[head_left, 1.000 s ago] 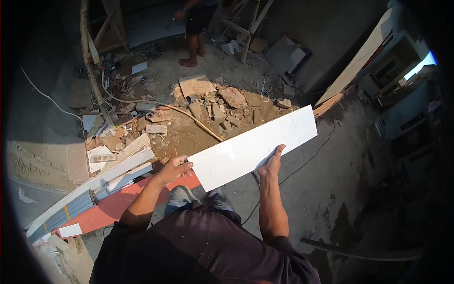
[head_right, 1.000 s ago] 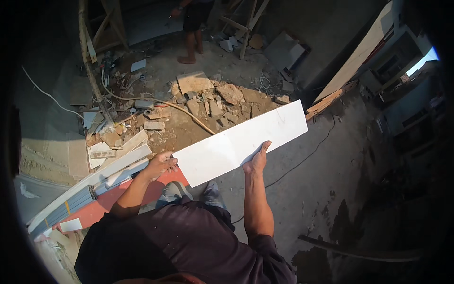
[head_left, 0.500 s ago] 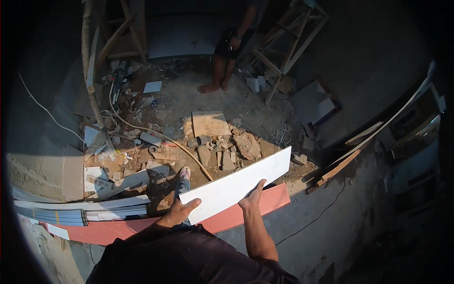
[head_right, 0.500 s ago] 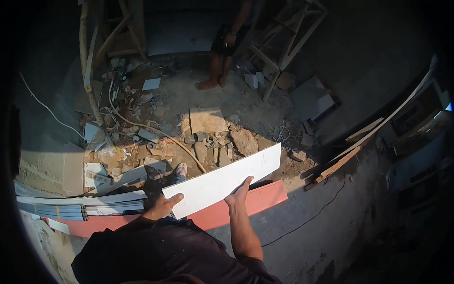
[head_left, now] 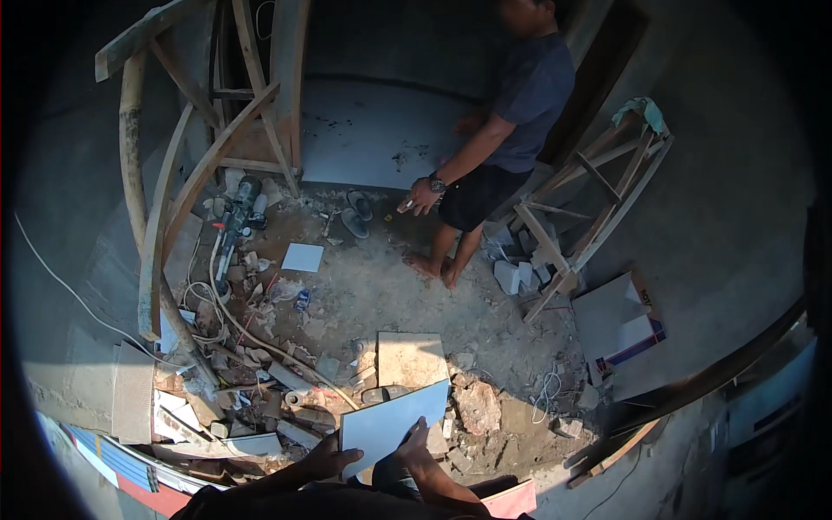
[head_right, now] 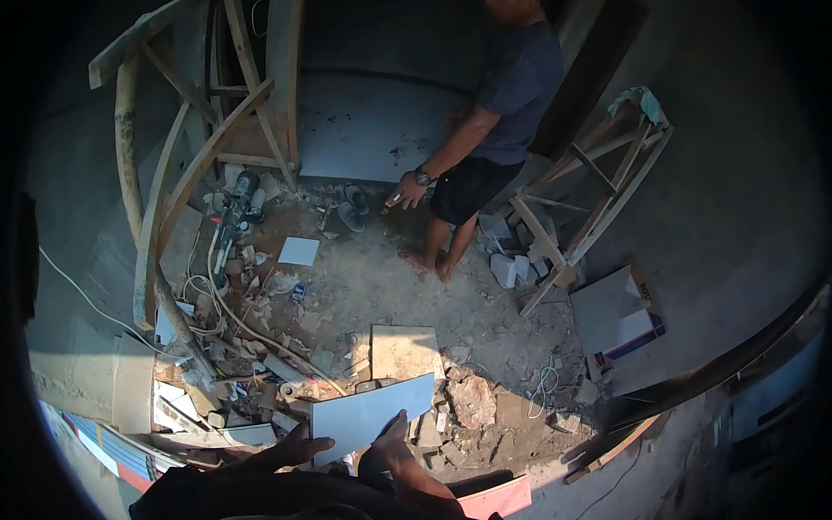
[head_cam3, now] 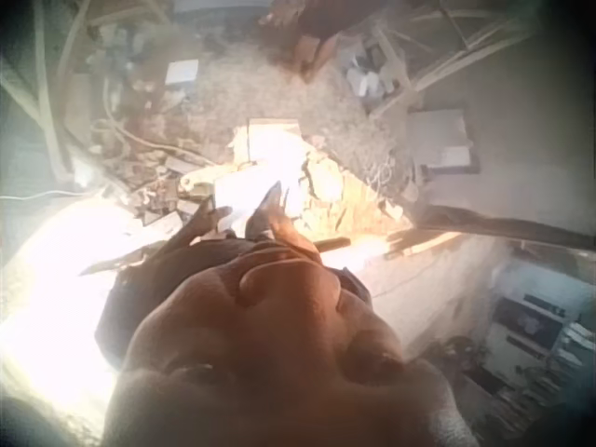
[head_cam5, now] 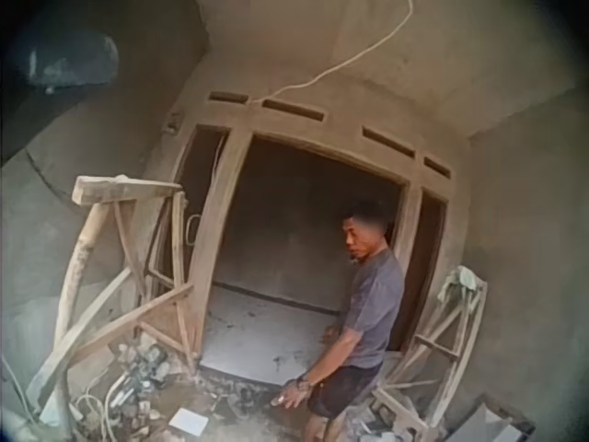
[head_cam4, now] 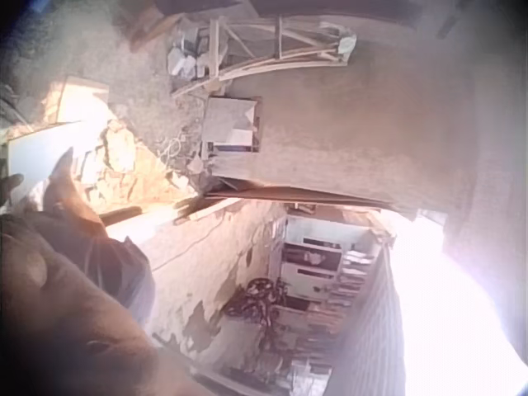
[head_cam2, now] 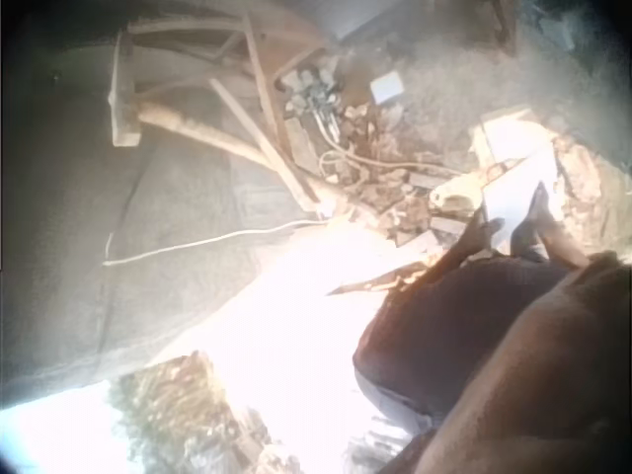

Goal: The person applies mortar to the floor using a trowel and positions a white tile into a corner. They then carry a piece of tile outdoors and use an angle grinder to cut it to size before bringing it back inside.

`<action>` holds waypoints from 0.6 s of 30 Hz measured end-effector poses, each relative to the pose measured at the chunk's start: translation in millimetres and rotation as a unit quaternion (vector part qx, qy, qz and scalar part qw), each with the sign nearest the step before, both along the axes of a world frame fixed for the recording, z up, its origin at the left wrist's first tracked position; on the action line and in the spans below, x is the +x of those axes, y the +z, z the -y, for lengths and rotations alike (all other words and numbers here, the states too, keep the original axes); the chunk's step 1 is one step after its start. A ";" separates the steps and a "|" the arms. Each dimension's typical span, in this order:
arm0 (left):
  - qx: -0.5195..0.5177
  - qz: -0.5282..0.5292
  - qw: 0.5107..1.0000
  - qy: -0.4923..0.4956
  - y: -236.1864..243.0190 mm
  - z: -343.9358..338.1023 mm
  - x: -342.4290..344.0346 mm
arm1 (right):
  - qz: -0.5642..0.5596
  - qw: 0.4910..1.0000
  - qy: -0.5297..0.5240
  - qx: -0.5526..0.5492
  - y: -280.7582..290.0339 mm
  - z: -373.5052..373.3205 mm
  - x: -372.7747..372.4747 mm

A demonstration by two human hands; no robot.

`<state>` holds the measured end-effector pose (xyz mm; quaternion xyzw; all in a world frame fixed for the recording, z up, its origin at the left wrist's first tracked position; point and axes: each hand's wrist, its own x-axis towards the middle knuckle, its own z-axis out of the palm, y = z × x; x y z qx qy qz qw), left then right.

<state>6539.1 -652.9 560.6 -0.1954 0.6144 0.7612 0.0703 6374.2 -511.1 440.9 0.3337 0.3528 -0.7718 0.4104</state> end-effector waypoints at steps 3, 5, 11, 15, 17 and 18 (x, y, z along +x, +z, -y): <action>0.027 0.013 0.994 0.102 0.8 41.5 -39.8 | -0.003 0.998 0.044 -0.051 -64.6 42.7 -76.9; 0.062 0.019 0.986 0.156 25.0 73.7 -60.2 | 0.022 0.998 0.061 -0.004 -20.9 101.1 -110.7; 0.158 -0.007 0.973 0.171 -15.8 184.0 -144.0 | 0.032 0.999 -0.021 0.012 -100.6 177.2 -320.8; 0.064 -0.056 0.980 0.181 -42.9 259.4 -235.4 | 0.011 0.986 0.082 0.144 -227.5 225.7 -475.7; 0.089 -0.044 0.975 0.200 -77.6 292.5 -289.7 | -0.024 0.973 0.117 0.197 -241.6 276.0 -515.9; 0.092 -0.029 0.973 0.208 -68.3 313.7 -314.0 | 0.008 0.975 0.120 0.186 -244.8 288.1 -541.4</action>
